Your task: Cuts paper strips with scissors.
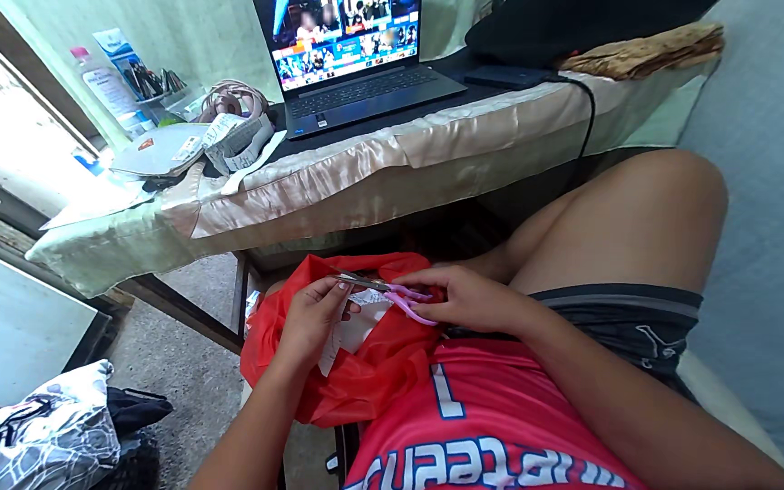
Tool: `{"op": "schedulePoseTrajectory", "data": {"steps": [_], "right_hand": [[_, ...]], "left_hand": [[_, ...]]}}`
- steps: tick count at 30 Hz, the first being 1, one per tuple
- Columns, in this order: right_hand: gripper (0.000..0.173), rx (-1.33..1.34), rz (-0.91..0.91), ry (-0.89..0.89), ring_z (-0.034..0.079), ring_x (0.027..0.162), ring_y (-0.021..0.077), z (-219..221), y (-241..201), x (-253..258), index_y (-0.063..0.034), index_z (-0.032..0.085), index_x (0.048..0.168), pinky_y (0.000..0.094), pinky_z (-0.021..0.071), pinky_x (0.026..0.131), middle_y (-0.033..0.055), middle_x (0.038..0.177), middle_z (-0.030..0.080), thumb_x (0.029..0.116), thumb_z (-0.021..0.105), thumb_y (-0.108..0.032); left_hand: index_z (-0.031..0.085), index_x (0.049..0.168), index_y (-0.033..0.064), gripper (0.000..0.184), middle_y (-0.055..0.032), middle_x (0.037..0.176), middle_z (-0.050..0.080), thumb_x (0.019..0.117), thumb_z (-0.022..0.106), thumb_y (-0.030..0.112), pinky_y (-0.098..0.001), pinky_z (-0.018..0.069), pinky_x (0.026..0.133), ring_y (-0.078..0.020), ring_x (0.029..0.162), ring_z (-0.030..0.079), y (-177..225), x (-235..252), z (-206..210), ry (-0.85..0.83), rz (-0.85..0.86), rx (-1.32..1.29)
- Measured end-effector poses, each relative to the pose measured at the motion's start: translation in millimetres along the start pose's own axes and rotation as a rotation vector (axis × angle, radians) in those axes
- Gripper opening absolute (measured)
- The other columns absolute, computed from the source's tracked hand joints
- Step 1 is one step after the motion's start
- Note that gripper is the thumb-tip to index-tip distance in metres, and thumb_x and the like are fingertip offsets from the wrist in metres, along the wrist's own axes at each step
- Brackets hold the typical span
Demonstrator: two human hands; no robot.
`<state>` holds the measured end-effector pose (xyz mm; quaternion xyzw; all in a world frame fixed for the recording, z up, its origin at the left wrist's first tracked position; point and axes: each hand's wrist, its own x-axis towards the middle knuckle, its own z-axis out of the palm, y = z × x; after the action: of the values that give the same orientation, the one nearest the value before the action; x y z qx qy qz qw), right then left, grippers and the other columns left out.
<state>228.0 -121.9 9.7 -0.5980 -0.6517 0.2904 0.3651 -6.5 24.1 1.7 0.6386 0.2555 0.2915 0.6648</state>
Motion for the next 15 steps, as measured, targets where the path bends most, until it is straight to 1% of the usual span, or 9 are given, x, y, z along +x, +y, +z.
{"op": "schedulePoseTrajectory", "data": {"steps": [9,15], "right_hand": [[0.039,-0.066,0.02,0.013,0.065,0.104,0.0036,-0.3,-0.3,0.4,-0.0191,0.068,0.135,0.0265,0.054,0.094,-0.0012,0.117,0.071,0.0978,0.068,-0.031],[0.036,-0.075,0.035,0.017,0.065,0.103,0.0033,-0.5,-1.5,0.8,-0.0204,0.068,0.134,0.0268,0.0539,0.094,-0.0023,0.115,0.072,0.0989,0.067,-0.029]], "left_hand": [[0.07,0.109,-0.0031,0.025,-0.0148,0.102,0.075,0.1077,0.052,0.014,-0.0294,0.0588,0.069,-0.0173,0.077,0.071,1.6,-0.5,1.6,0.012,-0.012,-0.007],[0.07,0.111,-0.0034,0.026,-0.0148,0.103,0.075,0.1078,0.052,0.015,-0.03,0.0592,0.07,-0.0178,0.077,0.071,1.6,-0.9,1.8,0.012,-0.011,-0.008]]}}
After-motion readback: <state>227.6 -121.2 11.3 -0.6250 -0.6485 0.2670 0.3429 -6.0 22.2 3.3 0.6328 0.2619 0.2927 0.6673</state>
